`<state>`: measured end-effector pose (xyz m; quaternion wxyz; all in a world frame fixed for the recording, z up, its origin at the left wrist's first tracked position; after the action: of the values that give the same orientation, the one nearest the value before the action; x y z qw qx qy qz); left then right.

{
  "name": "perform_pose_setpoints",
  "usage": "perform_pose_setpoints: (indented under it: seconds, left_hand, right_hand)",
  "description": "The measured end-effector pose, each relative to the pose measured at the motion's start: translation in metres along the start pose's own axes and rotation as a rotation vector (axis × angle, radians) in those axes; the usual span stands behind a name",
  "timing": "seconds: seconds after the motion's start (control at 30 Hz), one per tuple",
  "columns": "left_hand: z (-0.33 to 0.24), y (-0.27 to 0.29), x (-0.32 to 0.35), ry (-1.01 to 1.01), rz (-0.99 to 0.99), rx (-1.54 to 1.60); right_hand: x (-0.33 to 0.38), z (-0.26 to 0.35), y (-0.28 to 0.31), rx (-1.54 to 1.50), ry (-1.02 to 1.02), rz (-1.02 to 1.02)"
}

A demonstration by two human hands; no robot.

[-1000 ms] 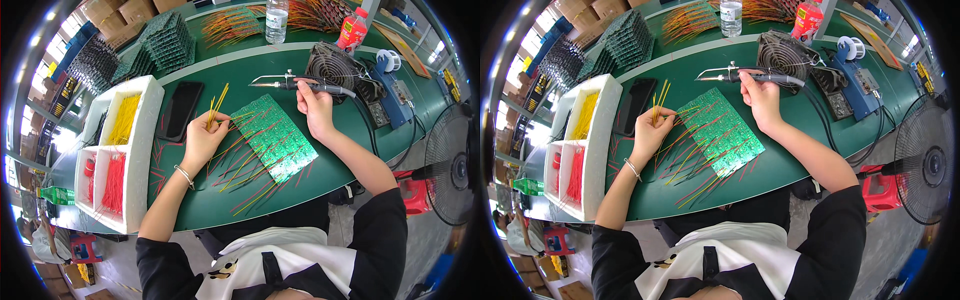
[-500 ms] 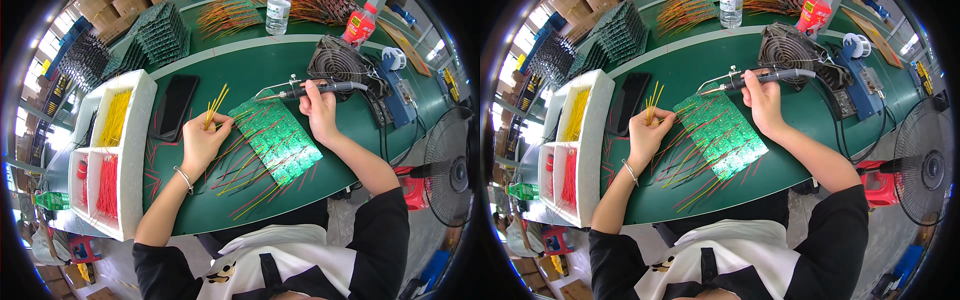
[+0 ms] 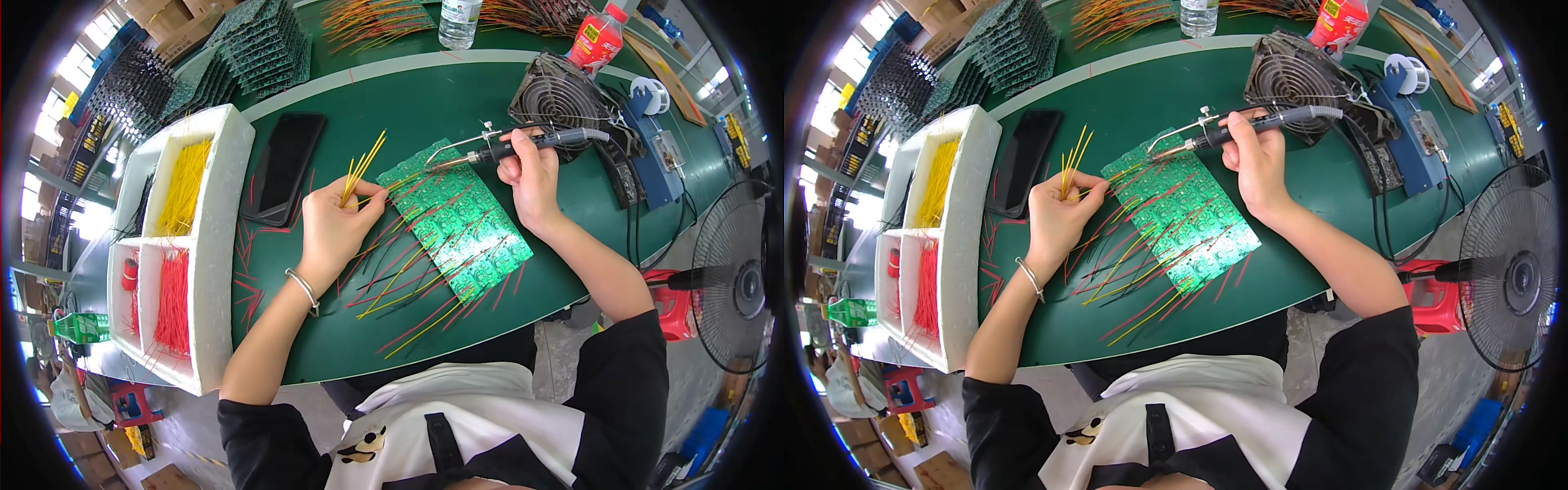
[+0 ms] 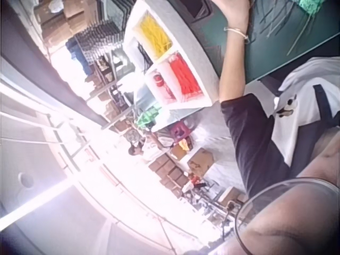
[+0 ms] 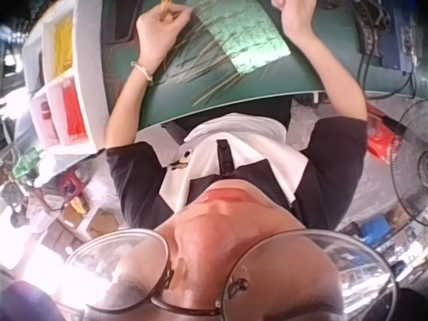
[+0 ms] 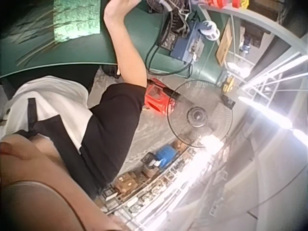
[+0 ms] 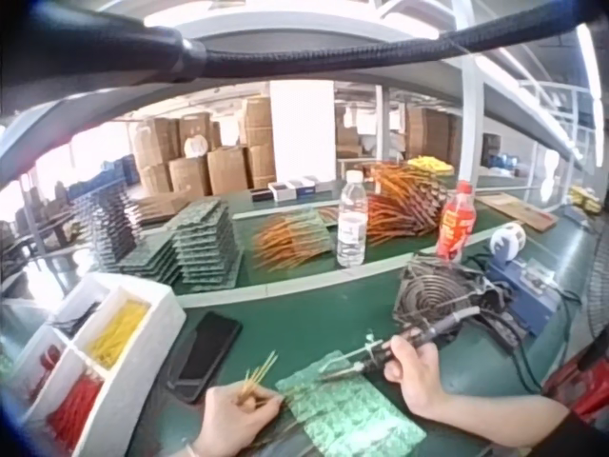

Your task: The person solders colored wires onto a green printed circuit board with a soldering iron.

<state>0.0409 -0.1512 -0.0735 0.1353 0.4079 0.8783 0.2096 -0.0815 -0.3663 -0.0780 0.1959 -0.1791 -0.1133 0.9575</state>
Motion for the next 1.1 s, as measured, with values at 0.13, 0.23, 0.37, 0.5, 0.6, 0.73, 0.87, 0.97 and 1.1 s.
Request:
perform_pose_setpoints:
  seconds: [0.13,0.23,0.37,0.5,0.6,0.73,0.87,0.97,1.1]
  left_hand:
    - [-0.006,-0.002,0.002,-0.02,0.002,-0.033]
    - [-0.003,0.003,0.003,-0.024,-0.006,-0.02]
    - [-0.003,0.003,0.006,-0.026,-0.022,0.026]
    - [-0.004,0.002,0.004,0.021,0.009,0.032]
    - [-0.001,0.002,0.002,0.032,0.005,0.027]
    - [0.0,0.001,0.001,0.039,-0.013,0.045]
    - [0.002,0.0,-0.001,0.037,-0.011,0.04]
    - [0.002,-0.001,-0.002,0.023,-0.016,0.048]
    - [-0.001,-0.002,0.0,0.002,0.013,0.023]
  right_hand:
    - [0.003,0.001,0.008,-0.019,-0.078,-0.02]
    - [0.002,-0.002,0.007,-0.065,-0.106,-0.044]
    - [0.01,-0.004,0.006,-0.107,-0.171,-0.088]
    - [0.008,0.001,0.001,-0.09,-0.112,-0.03]
    - [0.01,0.007,-0.003,-0.085,-0.067,-0.007]
    - [0.007,0.01,0.004,0.062,-0.003,0.042]
    - [0.003,0.005,0.008,0.068,-0.066,0.038]
    - [0.005,0.003,0.007,0.069,-0.083,0.041]
    - [0.01,0.002,0.002,0.05,-0.103,0.06]
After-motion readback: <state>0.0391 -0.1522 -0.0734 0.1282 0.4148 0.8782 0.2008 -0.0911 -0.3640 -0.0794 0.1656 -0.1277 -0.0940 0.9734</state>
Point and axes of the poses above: each hand's wrist, its own x-axis away from the middle knuckle, its own y-axis out of the back of the hand, z = x × y, the point moved 6 cm from there along -x, towards the middle knuckle, and after that the axes turned 15 degrees about z, right-handed, at the moved point
